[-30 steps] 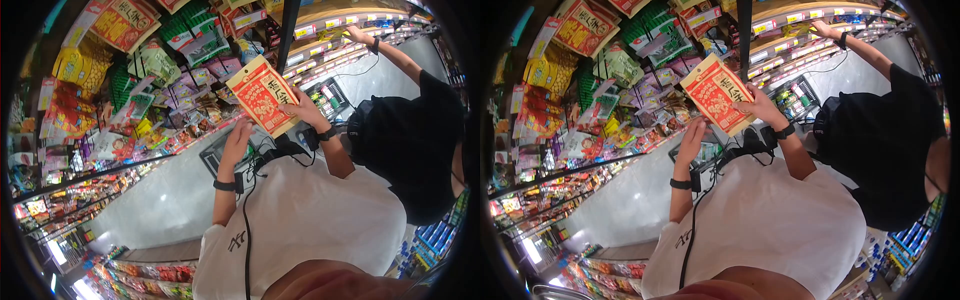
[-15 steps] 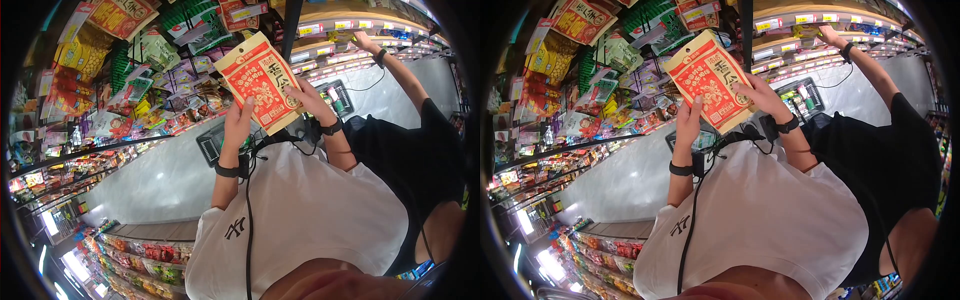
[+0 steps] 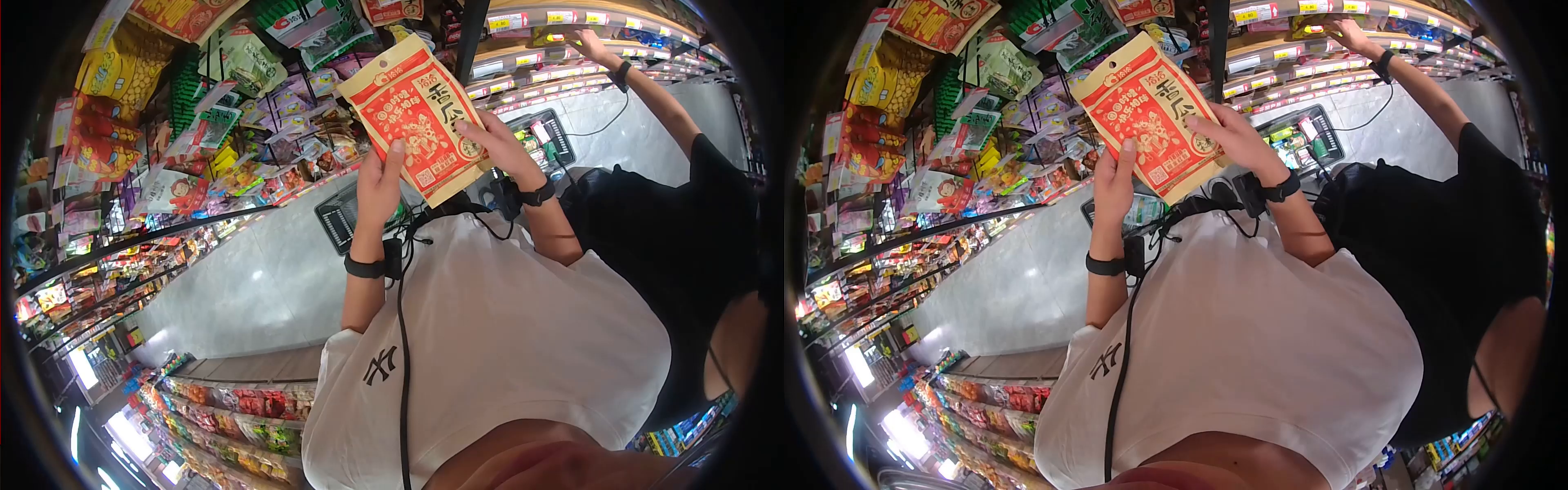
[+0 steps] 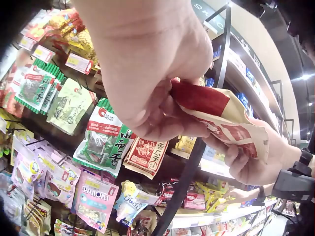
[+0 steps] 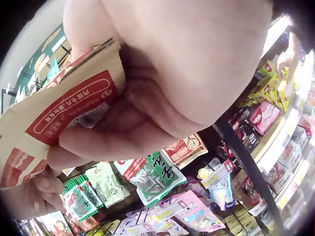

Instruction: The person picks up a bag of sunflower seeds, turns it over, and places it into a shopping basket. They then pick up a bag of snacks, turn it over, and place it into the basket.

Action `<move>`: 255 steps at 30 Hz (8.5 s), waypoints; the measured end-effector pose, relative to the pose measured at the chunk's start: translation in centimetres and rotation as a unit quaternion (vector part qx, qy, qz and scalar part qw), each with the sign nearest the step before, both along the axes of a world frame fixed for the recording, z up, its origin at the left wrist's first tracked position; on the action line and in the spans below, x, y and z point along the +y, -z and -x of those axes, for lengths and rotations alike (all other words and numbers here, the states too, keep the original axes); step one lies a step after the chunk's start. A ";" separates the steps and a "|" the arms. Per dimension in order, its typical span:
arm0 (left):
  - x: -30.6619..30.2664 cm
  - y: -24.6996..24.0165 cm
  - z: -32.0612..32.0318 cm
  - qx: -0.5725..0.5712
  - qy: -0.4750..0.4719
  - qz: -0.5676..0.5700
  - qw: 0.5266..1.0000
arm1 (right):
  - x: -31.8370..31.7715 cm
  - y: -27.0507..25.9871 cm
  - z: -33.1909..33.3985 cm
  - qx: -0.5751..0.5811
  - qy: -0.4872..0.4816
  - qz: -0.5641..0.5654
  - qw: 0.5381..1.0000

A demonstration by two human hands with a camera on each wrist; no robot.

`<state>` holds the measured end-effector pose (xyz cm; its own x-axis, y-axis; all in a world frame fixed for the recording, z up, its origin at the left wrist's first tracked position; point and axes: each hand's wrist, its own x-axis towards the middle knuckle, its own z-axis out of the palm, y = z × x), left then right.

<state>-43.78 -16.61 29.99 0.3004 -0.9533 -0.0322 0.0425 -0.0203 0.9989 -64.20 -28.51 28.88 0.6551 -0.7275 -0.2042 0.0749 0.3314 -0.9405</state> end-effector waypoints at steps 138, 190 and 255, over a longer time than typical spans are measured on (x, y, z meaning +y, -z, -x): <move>7.1 -7.3 -2.7 -0.112 -0.110 0.032 0.987 | 6.3 -5.4 -5.0 -0.014 -0.021 0.071 0.997; 17.7 11.0 -7.2 -0.167 0.077 -0.218 0.958 | 7.2 -0.2 -7.2 0.286 -0.115 0.339 0.889; 19.3 23.4 -5.3 -0.127 0.277 -0.276 0.911 | -0.3 13.7 -0.3 0.138 0.153 -0.046 0.977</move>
